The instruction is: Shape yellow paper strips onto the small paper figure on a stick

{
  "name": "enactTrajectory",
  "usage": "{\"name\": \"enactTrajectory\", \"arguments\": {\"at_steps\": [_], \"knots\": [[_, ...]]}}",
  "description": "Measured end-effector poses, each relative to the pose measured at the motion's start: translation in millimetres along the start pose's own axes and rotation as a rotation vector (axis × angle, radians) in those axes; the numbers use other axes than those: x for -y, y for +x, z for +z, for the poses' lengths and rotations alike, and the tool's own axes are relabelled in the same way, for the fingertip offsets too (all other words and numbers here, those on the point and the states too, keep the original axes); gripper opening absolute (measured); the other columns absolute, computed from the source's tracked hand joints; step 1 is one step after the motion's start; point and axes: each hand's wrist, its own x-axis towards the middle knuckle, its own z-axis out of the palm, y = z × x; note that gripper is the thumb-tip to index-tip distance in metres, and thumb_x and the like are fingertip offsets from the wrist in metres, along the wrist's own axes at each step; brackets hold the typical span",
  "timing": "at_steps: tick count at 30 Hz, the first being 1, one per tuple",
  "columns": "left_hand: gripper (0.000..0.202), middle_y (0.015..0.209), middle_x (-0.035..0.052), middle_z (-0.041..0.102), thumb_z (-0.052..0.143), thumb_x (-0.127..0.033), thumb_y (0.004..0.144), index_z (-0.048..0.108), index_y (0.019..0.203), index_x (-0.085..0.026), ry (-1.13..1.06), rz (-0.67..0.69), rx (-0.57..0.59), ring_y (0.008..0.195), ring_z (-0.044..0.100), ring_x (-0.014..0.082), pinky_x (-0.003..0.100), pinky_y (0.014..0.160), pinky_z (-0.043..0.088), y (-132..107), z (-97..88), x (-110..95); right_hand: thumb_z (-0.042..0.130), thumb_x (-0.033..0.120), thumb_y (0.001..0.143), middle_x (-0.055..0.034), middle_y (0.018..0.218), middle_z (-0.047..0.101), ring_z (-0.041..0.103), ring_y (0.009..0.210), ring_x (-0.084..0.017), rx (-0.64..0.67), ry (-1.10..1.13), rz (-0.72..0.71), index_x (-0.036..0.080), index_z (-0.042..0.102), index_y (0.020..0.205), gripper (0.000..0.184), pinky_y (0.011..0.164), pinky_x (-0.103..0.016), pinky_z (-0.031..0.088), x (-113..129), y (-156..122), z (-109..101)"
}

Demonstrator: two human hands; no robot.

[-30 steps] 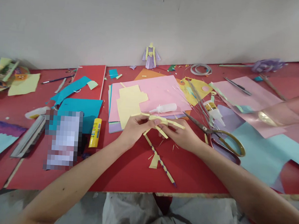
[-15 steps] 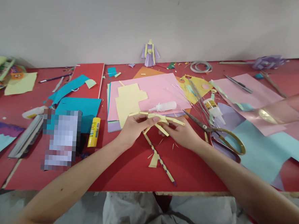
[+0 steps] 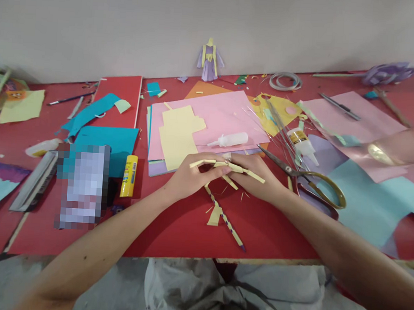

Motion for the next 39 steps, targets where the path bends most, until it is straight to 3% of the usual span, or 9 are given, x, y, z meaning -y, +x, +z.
{"name": "enactTrajectory", "arguments": {"at_steps": [9,26,39], "knots": [[0.020,0.091,0.0065,0.074,0.070,-0.034,0.080,0.074,0.087,-0.016,-0.022,-0.050,0.032,0.079,0.064,0.0147,0.026,0.073,0.050,0.8,-1.3,-1.9,0.053,0.025,0.085,0.0033,0.059,0.049,0.045,0.055,-0.009,0.025,0.003,0.055,0.017,0.050,0.067,0.020,0.051,-0.021,0.031,3.9,0.1,-1.2],[0.019,0.090,0.0056,0.074,0.071,-0.033,0.078,0.073,0.087,-0.016,-0.016,-0.061,0.027,0.077,0.064,0.0143,0.026,0.071,0.050,1.0,-1.4,-0.8,0.053,0.022,0.085,0.0050,0.059,0.046,0.041,0.054,-0.007,0.032,0.040,0.001,0.018,0.044,0.065,0.023,0.050,-0.020,0.030,2.2,0.1,-2.2],[0.010,0.093,0.0049,0.075,0.069,-0.025,0.080,0.072,0.086,-0.017,0.007,-0.010,0.019,0.084,0.067,0.0157,0.026,0.076,0.052,0.0,0.9,0.4,0.053,0.022,0.086,0.0035,0.062,0.050,0.044,0.056,-0.009,0.056,-0.025,-0.006,0.018,0.046,0.069,0.019,0.053,-0.021,0.030,-1.6,-1.6,-2.3]]}}
